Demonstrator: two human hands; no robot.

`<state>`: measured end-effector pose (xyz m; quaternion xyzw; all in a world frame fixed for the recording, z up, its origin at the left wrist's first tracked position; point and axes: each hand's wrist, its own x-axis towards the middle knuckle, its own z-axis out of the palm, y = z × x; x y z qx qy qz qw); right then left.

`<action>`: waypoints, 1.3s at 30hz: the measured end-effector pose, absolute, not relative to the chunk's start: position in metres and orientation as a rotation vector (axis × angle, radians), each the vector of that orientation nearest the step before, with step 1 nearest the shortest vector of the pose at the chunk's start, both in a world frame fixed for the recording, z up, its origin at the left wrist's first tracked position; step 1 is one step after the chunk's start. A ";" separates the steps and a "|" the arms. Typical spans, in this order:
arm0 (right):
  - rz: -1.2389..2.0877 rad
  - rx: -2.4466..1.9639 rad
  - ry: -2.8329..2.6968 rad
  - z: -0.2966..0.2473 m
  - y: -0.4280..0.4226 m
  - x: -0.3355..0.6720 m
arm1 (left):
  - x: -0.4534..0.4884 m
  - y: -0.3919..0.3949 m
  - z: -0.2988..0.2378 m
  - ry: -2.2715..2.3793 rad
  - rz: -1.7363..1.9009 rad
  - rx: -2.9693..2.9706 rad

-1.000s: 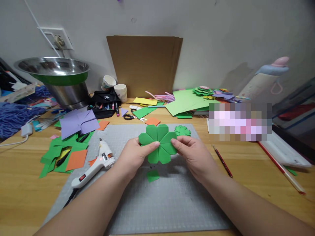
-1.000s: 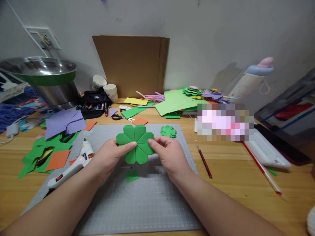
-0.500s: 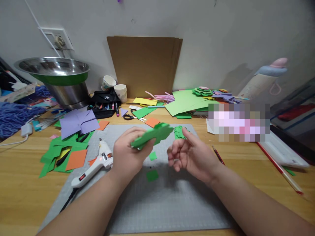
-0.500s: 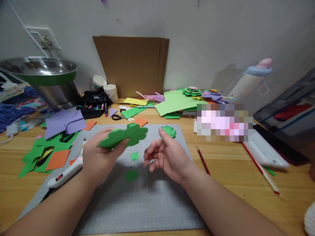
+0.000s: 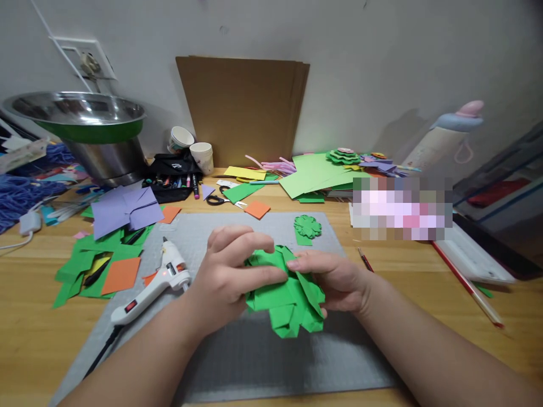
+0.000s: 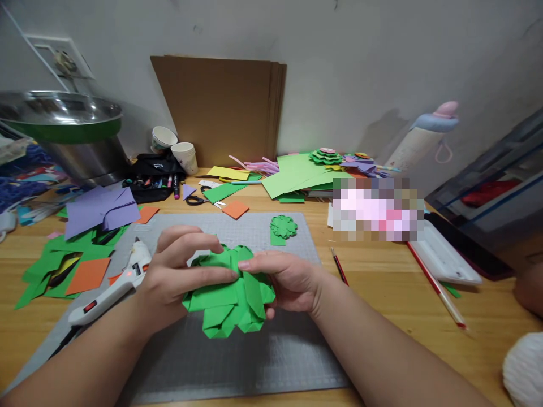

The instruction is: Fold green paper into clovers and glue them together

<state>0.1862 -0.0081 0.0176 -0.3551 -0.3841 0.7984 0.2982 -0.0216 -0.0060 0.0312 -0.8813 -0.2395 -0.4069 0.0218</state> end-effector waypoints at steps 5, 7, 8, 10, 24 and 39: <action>2.568 -0.684 -0.725 0.012 0.002 0.195 | -0.021 -0.002 0.034 -0.808 -1.221 -2.783; 2.571 -0.589 -0.777 0.009 0.004 0.196 | -0.020 -0.002 0.034 -0.824 -1.240 -2.784; 2.550 -0.574 -0.816 0.008 0.004 0.196 | -0.020 -0.002 0.034 -0.831 -1.247 -2.789; 2.507 -0.595 -0.879 0.008 0.003 0.193 | -0.019 -0.003 0.033 -0.834 -1.266 -2.805; 2.468 -0.646 -0.847 0.011 -0.001 0.187 | -0.021 0.000 0.035 -0.773 -1.305 -2.821; 1.847 -0.886 -0.844 0.010 -0.004 0.171 | -0.013 0.008 0.020 -2.130 -2.243 -2.408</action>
